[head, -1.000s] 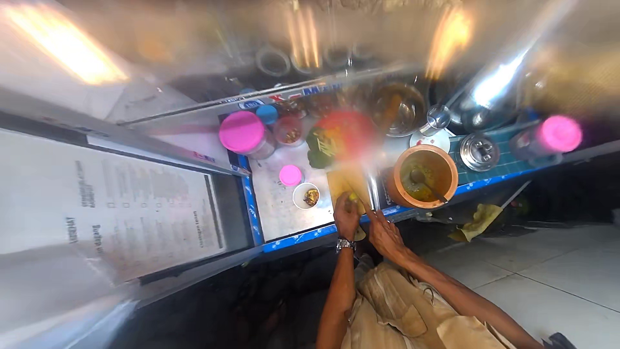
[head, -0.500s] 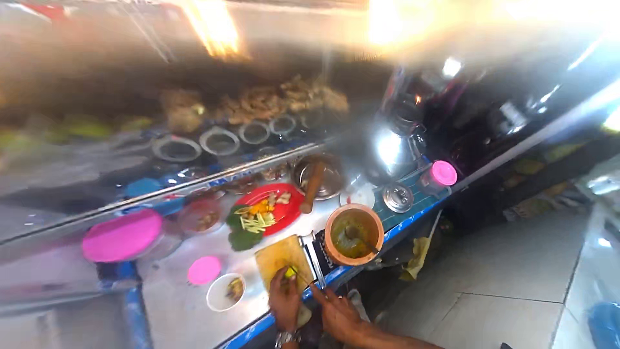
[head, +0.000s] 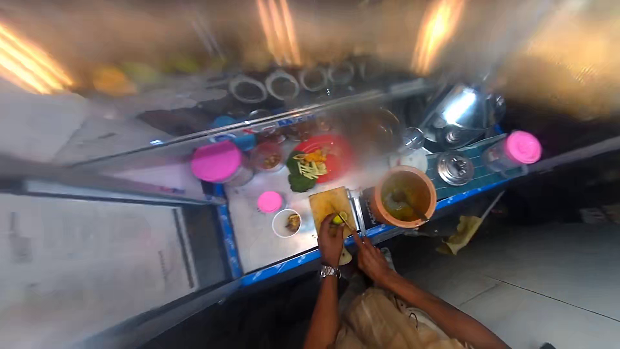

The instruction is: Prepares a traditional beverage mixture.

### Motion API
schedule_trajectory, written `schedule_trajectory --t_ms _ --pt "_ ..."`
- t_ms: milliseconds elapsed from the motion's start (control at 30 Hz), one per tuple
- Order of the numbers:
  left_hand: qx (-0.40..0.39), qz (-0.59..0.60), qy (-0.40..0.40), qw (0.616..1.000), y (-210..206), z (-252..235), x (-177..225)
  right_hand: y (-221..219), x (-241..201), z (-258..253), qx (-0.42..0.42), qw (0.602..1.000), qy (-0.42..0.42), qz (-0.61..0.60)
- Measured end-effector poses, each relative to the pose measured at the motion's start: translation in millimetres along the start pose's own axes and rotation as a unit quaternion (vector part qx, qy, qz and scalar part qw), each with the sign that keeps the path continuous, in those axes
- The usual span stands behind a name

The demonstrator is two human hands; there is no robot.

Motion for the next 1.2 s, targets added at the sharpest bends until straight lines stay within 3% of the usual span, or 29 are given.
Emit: schedule_trajectory --t_ms 100,200,367,467,700,833,1000,1200 --pt "0.053 0.055 0.080 0.994 1 0 9 2 17 -7 0.017 0.989 0.003 -0.145" --pt "0.097 0.110 0.101 0.984 5 4 21 15 26 -6 0.023 0.968 0.017 -0.248" --pt "0.148 0.092 0.108 0.979 7 10 25 38 5 -13 0.157 0.984 -0.036 -0.076" --pt "0.144 0.071 0.114 0.980 4 13 28 30 -10 -38 0.144 0.988 -0.049 0.021" --pt "0.135 0.059 0.093 0.985 3 17 36 11 -18 -65 0.180 0.981 -0.025 0.063" --pt "0.150 0.055 0.091 0.983 5 14 38 9 -15 -69 0.223 0.972 0.049 0.056" --pt "0.155 0.042 0.049 0.986 3 -2 58 22 -29 -88 0.096 0.978 0.171 0.074" --pt "0.117 -0.041 0.028 0.992 -13 -52 81 35 -36 -105 0.009 0.974 0.197 0.116"
Point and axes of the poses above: each hand's wrist, its own z-axis away from the middle knuckle, its own y-axis out of the back of the hand, x = y × z, the point moved 1 cm from there along -z, towards the middle knuckle, and after that the axes turned 14 degrees about x, right-handed, at the moved point
